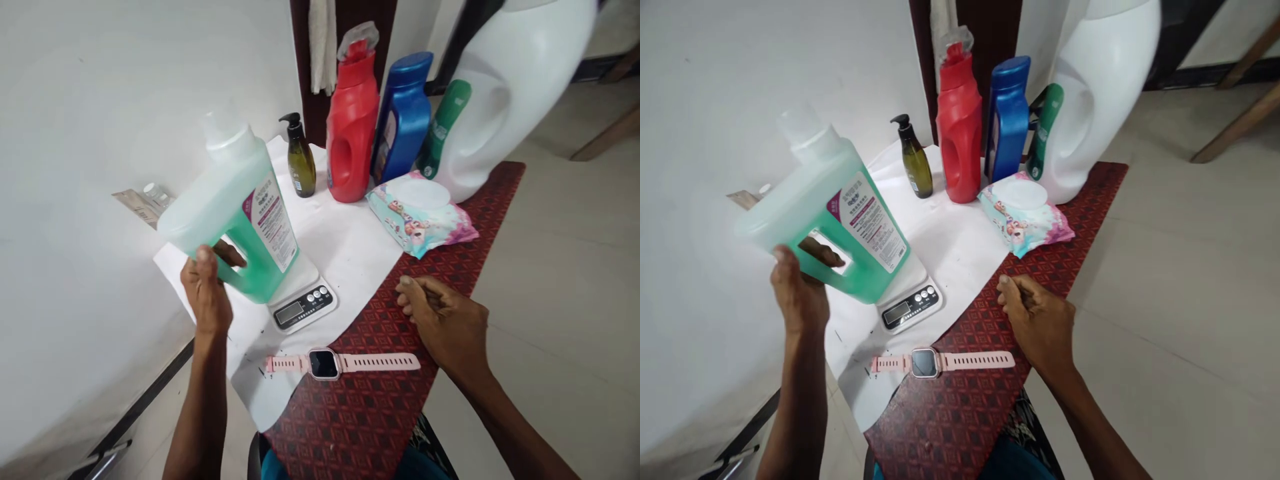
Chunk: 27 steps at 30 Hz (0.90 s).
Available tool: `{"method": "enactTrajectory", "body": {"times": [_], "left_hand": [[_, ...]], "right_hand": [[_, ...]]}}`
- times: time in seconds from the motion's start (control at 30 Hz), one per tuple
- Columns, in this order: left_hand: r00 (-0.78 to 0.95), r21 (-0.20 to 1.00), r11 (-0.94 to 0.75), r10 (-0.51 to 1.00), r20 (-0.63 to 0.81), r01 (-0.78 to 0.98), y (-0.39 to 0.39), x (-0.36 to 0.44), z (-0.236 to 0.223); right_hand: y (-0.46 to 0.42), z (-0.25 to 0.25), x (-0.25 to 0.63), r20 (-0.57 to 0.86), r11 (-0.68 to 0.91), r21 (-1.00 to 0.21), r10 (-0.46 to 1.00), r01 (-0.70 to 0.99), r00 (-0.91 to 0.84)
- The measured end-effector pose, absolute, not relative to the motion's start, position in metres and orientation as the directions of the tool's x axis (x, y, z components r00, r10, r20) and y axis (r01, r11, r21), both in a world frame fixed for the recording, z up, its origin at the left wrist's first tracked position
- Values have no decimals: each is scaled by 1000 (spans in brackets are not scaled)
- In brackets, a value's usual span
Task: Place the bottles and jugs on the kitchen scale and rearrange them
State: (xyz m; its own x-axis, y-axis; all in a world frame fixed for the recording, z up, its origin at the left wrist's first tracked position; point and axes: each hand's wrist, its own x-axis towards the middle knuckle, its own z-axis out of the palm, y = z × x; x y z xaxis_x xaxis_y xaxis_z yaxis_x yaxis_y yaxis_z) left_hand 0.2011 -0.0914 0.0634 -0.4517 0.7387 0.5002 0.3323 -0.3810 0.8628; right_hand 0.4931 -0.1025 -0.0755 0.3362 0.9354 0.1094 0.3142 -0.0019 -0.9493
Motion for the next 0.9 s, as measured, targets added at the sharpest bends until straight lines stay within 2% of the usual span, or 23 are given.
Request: {"method": "enactTrajectory", "body": {"times": [0.1, 0.27, 0.47, 0.57, 0.83, 0.9], "left_hand": [[-528, 882, -438, 715, 458, 172, -76, 211, 62], [-699, 877, -469, 593, 400, 104, -66, 195, 74], [-776, 811, -507, 371, 510, 291, -43, 143, 75], [-759, 812, -466, 365, 539, 352, -19, 113, 63], [-825, 845, -393, 285, 488, 364, 51, 65, 42], [-819, 869, -367, 344, 459, 333, 69, 61, 42]], "right_hand": [[-103, -77, 494, 101, -17, -946, 935, 325, 341], [-101, -76, 496, 98, -23, -939, 938, 343, 332], [-100, -75, 497, 152, 28, -919, 946, 394, 286], [-99, -78, 497, 176, 52, -902, 951, 429, 255], [-98, -81, 499, 205, 72, -875, 951, 479, 232], [-97, -80, 498, 211, 80, -870, 952, 487, 221]]}}
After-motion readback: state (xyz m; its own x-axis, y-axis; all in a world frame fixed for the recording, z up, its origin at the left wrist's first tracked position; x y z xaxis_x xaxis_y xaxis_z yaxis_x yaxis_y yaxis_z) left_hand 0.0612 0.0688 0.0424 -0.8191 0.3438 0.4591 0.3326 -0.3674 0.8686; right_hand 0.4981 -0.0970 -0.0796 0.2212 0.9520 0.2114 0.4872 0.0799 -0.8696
